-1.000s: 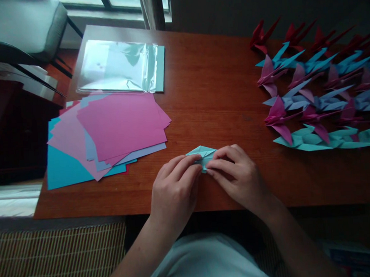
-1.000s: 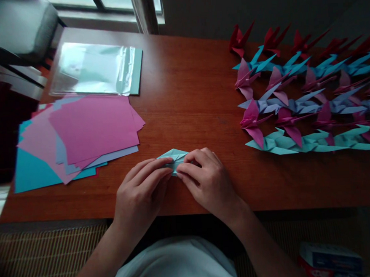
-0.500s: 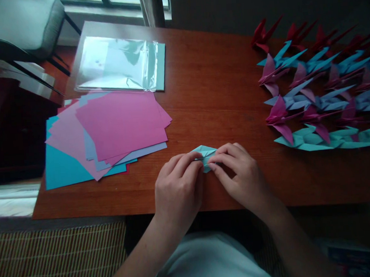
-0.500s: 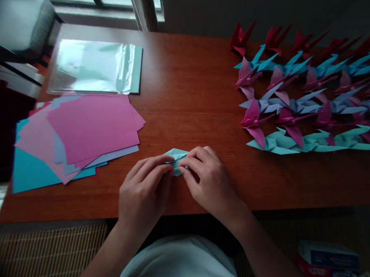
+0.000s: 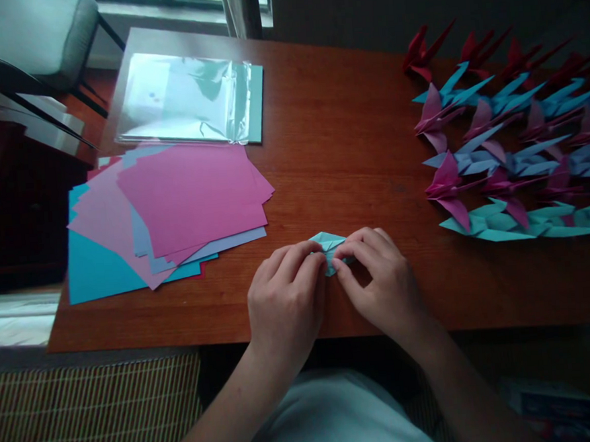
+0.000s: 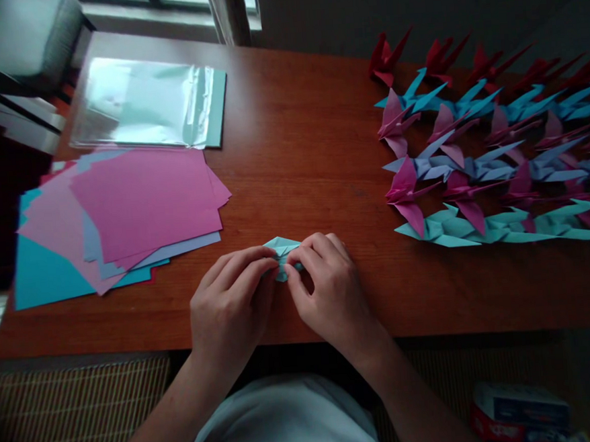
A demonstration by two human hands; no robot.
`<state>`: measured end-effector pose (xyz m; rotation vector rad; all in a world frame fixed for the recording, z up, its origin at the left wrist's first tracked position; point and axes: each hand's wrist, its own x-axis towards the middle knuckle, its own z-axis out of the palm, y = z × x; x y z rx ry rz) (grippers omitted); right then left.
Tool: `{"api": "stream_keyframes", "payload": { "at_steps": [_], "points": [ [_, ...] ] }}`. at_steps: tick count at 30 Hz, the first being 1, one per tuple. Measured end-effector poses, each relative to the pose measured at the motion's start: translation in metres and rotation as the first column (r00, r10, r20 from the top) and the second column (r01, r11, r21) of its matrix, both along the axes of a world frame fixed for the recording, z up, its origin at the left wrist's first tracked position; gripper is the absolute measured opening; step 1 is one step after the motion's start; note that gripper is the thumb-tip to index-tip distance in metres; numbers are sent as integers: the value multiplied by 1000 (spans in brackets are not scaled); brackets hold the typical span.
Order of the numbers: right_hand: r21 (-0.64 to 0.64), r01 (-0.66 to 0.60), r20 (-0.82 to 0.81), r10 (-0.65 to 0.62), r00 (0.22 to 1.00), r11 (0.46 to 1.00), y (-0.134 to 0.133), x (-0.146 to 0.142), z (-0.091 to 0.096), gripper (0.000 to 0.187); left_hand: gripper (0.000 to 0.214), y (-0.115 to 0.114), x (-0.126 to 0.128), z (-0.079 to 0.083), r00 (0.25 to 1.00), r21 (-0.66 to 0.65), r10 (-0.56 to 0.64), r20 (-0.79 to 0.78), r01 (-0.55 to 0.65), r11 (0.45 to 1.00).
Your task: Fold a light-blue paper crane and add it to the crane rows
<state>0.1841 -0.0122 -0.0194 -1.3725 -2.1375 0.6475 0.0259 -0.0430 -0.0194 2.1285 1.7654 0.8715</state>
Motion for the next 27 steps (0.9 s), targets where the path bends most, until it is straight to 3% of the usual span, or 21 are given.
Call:
{"api": "stream_keyframes", "payload": {
  "at_steps": [21, 27],
  "points": [
    [57, 17, 46, -20, 999, 998, -4, -1, -6, 9, 12, -4, 5, 2, 990, 47, 26, -136, -20, 999],
    [91, -11, 4, 10, 1000, 996, -3, 4, -8, 25, 13, -2, 5, 2, 992, 34, 33, -124, -29, 999]
  ]
}}
